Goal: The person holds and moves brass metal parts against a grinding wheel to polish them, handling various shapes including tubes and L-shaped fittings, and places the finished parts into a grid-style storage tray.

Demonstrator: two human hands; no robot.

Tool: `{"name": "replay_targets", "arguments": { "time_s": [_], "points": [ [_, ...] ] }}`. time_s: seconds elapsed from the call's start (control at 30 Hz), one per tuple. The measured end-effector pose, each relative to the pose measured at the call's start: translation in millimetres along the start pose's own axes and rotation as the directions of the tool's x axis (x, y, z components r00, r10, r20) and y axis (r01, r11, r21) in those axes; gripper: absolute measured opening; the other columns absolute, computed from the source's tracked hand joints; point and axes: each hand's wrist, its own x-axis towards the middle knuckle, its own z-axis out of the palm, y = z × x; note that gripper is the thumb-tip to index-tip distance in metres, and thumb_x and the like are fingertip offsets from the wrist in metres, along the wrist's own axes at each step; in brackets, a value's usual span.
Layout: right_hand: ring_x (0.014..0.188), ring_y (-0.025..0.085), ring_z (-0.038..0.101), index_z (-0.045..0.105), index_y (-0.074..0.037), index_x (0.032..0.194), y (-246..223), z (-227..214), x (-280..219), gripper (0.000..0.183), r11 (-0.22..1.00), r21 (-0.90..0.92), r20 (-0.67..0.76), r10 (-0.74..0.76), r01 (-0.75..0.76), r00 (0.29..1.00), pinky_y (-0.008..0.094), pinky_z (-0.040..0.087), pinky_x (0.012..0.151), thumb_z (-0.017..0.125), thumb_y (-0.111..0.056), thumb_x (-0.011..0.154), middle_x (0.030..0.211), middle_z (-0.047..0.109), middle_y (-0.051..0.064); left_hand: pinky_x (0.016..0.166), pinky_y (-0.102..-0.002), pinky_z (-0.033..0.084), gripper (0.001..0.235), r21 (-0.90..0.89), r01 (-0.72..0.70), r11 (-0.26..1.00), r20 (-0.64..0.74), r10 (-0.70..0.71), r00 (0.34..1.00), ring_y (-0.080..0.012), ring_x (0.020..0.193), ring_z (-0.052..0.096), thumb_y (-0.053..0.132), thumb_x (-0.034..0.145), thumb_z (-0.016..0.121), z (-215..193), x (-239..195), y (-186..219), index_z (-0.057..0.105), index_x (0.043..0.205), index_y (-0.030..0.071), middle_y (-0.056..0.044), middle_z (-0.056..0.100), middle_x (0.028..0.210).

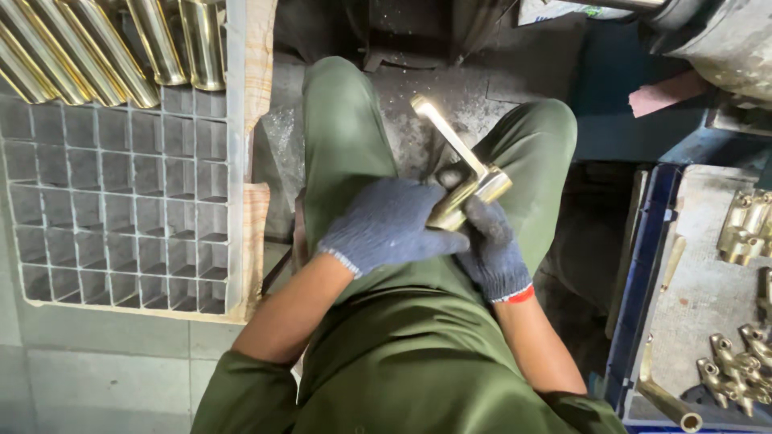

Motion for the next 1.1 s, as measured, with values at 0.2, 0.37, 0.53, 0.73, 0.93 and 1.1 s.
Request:
{"name": "replay_targets", "arguments": {
  "time_s": [0.2,0.37,0.53,0.73,0.93,1.1],
  "points": [
    [0.111,0.028,0.065,0.057,-0.003,0.127,-10.0,17.0,-5.5,0.043,0.999,0.024,0.056,-0.05,0.049,0.997,0.044,0.055,0.1,0.074,-0.026,0.095,0.118,0.065,0.012,0.075,-0.04,0.058,0.054,-0.346,0.092,0.934,-0.362,-0.224,0.905,-0.0313,0.079,0.069,0.032,0.096,0.063,-4.1,-22.5,-17.6,0.052,0.142,0.007,-0.018,0.068,0.096],
    [0.108,0.031,0.066,0.056,-0.001,0.126,-12.2,23.2,-21.0,0.046,0.981,-0.133,0.05,-0.136,0.142,0.989,0.047,0.056,0.098,0.077,-0.027,0.094,0.115,0.065,0.014,0.115,-0.039,0.036,0.05,0.063,-0.38,0.923,-0.66,0.324,0.678,-0.0336,0.138,0.051,0.0,0.098,0.065,32.1,0.7,-48.6,0.046,0.143,0.011,-0.024,0.059,0.144],
    [0.107,0.024,0.069,0.062,0.004,0.127,-17.4,14.2,-36.4,0.048,0.818,-0.546,-0.032,-0.237,0.182,0.971,0.04,0.055,0.098,0.075,-0.026,0.092,0.116,0.071,0.014,0.123,-0.037,0.038,0.065,-0.937,-0.32,0.14,-0.338,-0.135,0.931,-0.0223,0.146,0.046,0.003,0.1,0.049,57.4,15.7,-48.9,0.027,0.161,0.0,-0.013,0.045,0.159],
    [0.109,0.021,0.069,0.057,0.002,0.129,-11.2,-13.7,-37.1,0.052,0.744,-0.644,0.016,-0.221,0.179,0.975,0.037,0.057,0.097,0.078,-0.014,0.085,0.116,0.07,0.011,0.125,-0.039,0.036,0.058,-0.964,-0.257,0.068,-0.262,-0.074,0.962,-0.0231,0.148,0.043,0.005,0.104,0.048,35.4,20.9,-34.0,0.031,0.159,0.001,-0.012,0.043,0.16],
    [0.073,0.026,0.049,0.057,0.013,0.13,-4.2,-27.0,-14.1,0.048,0.954,-0.278,-0.179,0.061,-0.11,0.982,0.037,0.037,0.06,0.079,-0.008,0.092,0.102,0.059,0.022,0.129,-0.037,0.027,0.041,-0.543,-0.257,0.8,-0.343,0.068,0.937,-0.0242,0.15,0.042,0.018,0.104,0.053,26.0,50.2,-53.6,0.064,0.141,0.002,-0.012,0.052,0.154],
    [0.093,0.03,0.077,0.056,0.001,0.129,-16.5,-11.9,43.5,0.048,0.983,-0.05,-0.011,0.175,-0.175,0.985,0.047,0.064,0.083,0.069,-0.019,0.087,0.114,0.071,0.023,0.126,-0.036,0.028,0.039,-0.453,-0.428,0.782,-0.422,0.235,0.876,-0.0268,0.149,0.041,0.014,0.103,0.056,41.2,140.2,-128.1,0.064,0.138,-0.001,-0.014,0.052,0.155]
  ]
}}
